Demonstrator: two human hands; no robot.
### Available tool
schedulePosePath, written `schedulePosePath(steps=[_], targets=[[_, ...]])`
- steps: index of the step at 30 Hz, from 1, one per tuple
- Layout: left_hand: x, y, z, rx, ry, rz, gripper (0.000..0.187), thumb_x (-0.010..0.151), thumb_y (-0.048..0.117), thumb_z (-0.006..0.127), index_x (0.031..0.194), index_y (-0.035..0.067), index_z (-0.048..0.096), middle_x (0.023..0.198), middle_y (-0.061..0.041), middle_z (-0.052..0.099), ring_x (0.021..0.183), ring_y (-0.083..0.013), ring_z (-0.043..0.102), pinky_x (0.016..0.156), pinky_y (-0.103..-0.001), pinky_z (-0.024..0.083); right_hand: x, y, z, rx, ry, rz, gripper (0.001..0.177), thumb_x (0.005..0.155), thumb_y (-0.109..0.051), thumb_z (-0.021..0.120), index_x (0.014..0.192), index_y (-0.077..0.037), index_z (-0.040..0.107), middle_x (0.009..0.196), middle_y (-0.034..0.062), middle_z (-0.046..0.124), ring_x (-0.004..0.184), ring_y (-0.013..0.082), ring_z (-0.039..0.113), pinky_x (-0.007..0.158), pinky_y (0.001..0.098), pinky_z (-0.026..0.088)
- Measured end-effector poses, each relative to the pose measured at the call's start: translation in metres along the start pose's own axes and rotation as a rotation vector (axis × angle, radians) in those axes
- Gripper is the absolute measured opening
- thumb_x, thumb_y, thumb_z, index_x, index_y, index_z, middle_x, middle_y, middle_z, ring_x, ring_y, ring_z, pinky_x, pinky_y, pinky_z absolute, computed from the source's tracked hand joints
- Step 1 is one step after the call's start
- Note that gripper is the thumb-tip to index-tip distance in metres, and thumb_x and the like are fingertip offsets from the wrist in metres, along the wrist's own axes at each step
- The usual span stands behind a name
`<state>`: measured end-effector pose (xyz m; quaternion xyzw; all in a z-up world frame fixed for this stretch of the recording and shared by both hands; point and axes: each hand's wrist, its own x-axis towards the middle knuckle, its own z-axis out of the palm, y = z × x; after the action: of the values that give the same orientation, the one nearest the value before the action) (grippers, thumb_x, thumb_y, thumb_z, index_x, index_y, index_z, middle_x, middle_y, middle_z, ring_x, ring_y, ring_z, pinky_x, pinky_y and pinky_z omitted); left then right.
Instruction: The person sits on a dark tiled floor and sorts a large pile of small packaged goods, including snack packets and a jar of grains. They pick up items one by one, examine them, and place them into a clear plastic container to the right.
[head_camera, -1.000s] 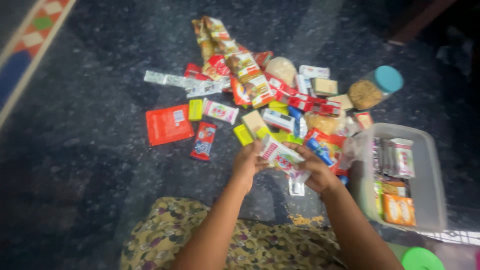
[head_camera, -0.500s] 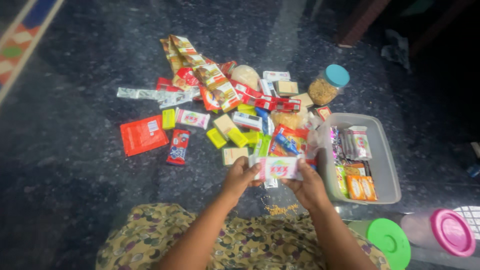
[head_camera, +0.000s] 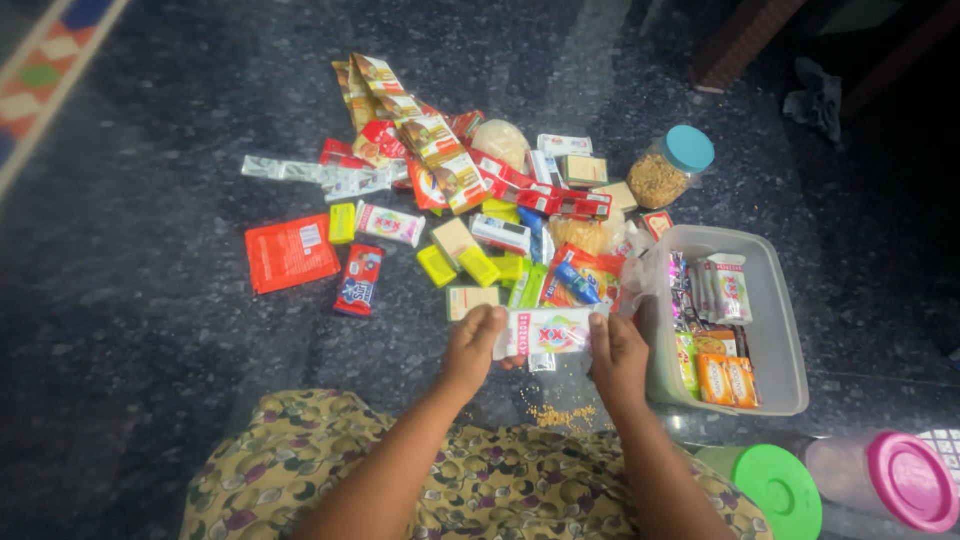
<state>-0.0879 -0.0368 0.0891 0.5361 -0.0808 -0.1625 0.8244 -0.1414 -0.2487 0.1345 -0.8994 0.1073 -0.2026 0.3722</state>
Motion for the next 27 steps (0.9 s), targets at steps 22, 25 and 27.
schedulePosePath(steps=[22,25,27], targets=[[0.024,-0.039,-0.012,0.105,0.327,0.1,0.04,0.109,0.041,0.055,0.083,0.011,0.054,0.069,0.004,0.053,0.061,-0.0059,0.048,0.054,-0.025,0.042,0.014,0.05,0.044,0.987,-0.441,0.611,0.038,0.101,-0.044,0.054,0.089,-0.01,0.067,0.069,0.0011,0.064,0.049,0.0092,0.048,0.042,0.0258,0.034],[0.026,-0.041,-0.017,0.386,0.361,0.206,0.042,0.108,0.04,0.055,0.081,0.009,0.054,0.067,0.004,0.052,0.063,-0.0073,0.048,0.058,-0.027,0.043,0.013,0.064,0.051,0.786,-0.365,0.486,0.037,0.104,-0.042,0.056,0.089,-0.011,0.067,0.068,-0.0017,0.06,0.052,0.0067,0.048,0.046,0.0249,0.037],[0.028,-0.038,-0.016,0.452,0.368,0.214,0.04,0.107,0.039,0.056,0.082,0.009,0.056,0.067,0.003,0.055,0.064,-0.0081,0.05,0.059,-0.027,0.044,0.012,0.074,0.056,0.725,-0.325,0.442,0.037,0.106,-0.041,0.055,0.086,-0.01,0.065,0.067,-0.0031,0.058,0.054,0.0054,0.048,0.047,0.0245,0.038]])
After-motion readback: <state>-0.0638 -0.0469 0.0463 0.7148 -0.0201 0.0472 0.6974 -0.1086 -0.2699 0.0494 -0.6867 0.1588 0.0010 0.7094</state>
